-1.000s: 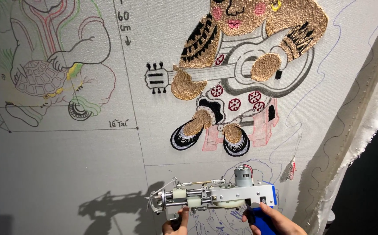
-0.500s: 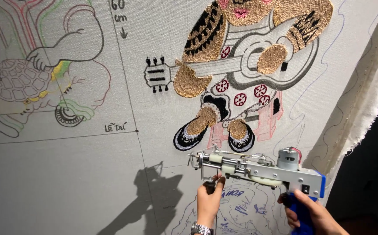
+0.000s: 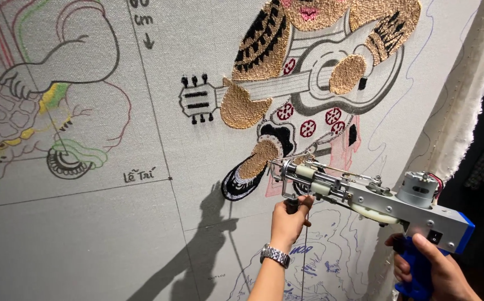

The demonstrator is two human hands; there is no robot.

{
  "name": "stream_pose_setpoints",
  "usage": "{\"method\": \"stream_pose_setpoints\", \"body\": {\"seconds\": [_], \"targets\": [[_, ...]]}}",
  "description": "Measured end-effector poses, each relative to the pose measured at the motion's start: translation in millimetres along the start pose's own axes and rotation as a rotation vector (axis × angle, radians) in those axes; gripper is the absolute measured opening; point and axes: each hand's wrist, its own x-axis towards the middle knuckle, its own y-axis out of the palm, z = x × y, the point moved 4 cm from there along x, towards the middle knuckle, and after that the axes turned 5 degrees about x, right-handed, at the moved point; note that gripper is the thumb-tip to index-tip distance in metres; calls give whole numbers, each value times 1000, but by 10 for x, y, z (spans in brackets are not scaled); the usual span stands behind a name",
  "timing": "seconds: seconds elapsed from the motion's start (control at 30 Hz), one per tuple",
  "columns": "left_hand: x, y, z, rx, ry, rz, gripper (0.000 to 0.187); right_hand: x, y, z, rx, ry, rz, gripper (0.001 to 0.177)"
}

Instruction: Using a tufting gun to create a rug on a vertical canvas frame following a pre-drawn cartoon design.

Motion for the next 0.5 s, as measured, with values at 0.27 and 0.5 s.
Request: {"method": "stream_pose_setpoints", "body": {"seconds": [0.27,0.5], "targets": [[-11,25,35,-56,-20,46,35,-27,-58,-30,-77,35,-65,69],[336,-8,49,-67,6,45,31,67,73,7,42,-53,35,65]]}}
